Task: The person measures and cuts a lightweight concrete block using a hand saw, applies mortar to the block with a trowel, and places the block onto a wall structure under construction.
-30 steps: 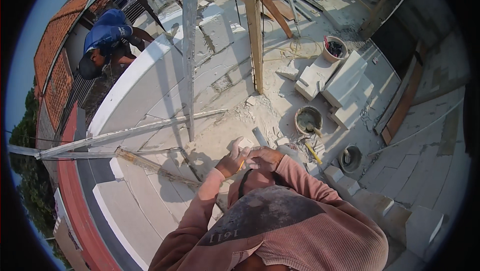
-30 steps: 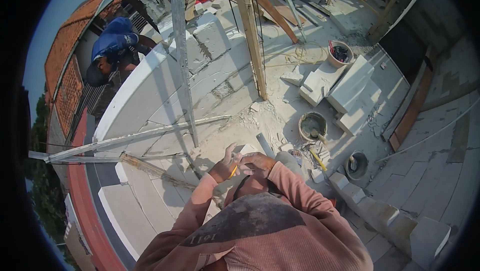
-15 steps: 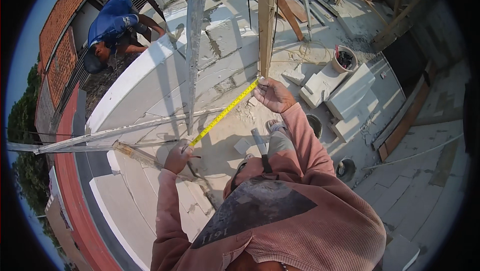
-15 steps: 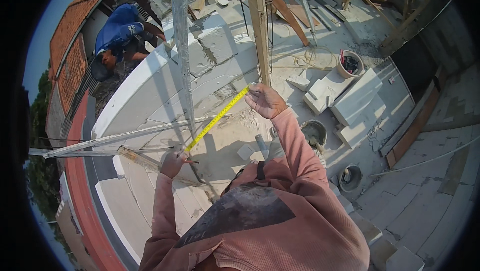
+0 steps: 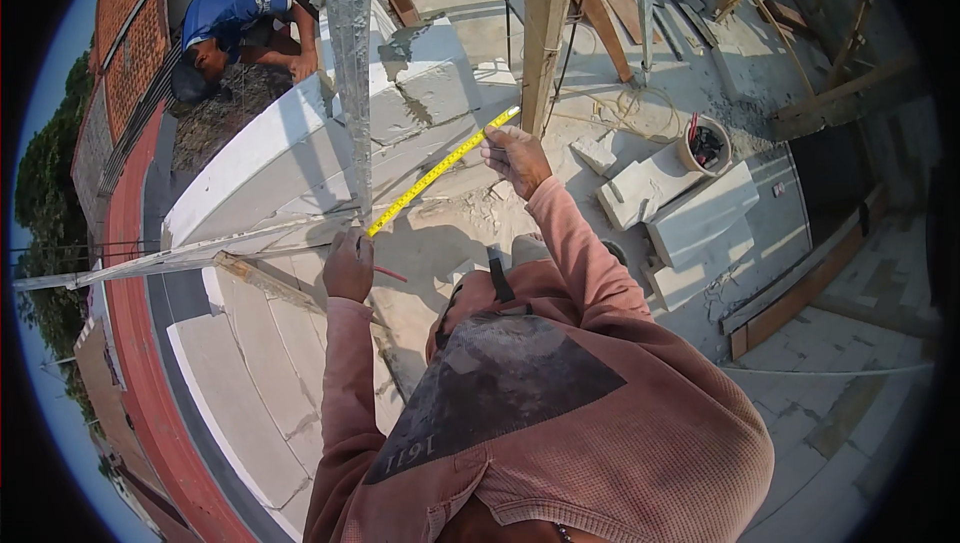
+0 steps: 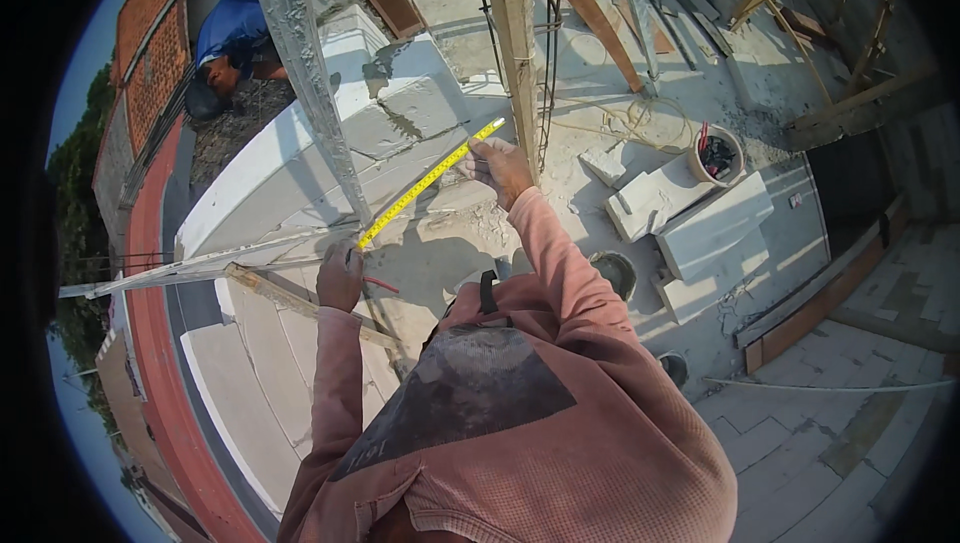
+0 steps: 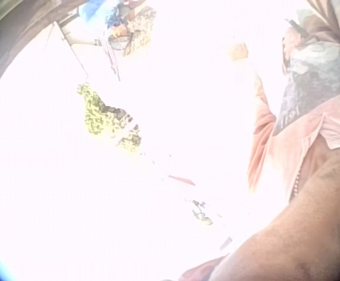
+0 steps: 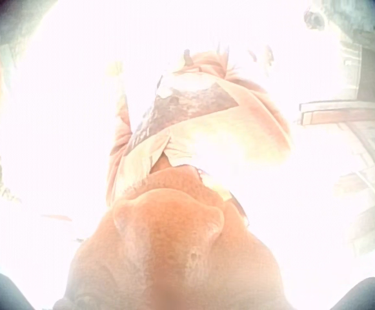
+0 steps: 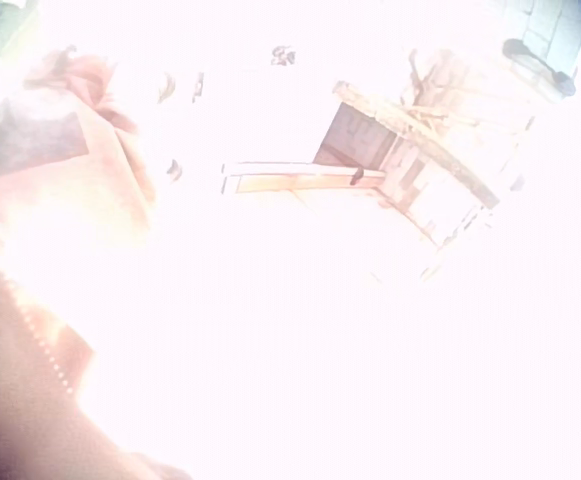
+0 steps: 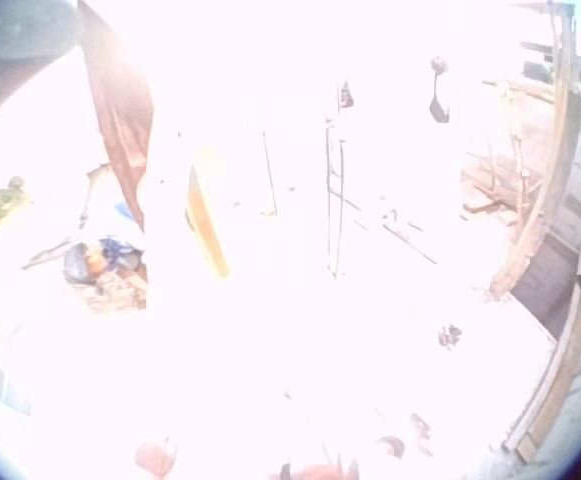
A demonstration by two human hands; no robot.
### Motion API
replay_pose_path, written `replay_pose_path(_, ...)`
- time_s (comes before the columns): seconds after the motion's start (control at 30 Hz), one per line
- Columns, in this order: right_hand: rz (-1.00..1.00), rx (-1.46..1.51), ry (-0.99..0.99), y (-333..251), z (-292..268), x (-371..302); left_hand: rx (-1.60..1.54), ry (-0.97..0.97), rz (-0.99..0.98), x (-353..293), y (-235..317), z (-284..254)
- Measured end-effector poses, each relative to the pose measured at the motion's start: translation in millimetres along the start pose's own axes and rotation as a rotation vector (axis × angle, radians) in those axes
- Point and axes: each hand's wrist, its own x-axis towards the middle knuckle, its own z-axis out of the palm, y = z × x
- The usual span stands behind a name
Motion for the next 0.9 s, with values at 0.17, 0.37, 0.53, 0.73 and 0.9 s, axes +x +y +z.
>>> replay_pose_path(0.17, 0.015, -0.017, 0.082, 7.3, -8.3, 43.7, 0.058, 0.073, -0.114, 9.4, 24.2, 31.4)
replay_pose_path(0.37, -0.017, 0.064, 0.134, 6.5, -5.9, 77.4, 0.078, 0.186, -0.273, 27.4, 29.6, 76.5)
replay_pose_path(0.53, 0.024, 0.150, 0.173, 9.9, -7.0, 91.2, -0.054, 0.066, -0.444, 33.5, 72.5, 73.7)
replay_pose_path(0.73, 0.053, 0.086, 0.180, 4.2, -7.6, 89.7, -0.048, 0.083, -0.516, 30.4, 76.2, 76.4)
replay_pose_path(0.9, 0.079, 0.116, 0.113, 1.7, -16.4, 96.3, -0.045, 0.169, -0.427, 32.8, 65.8, 83.6)
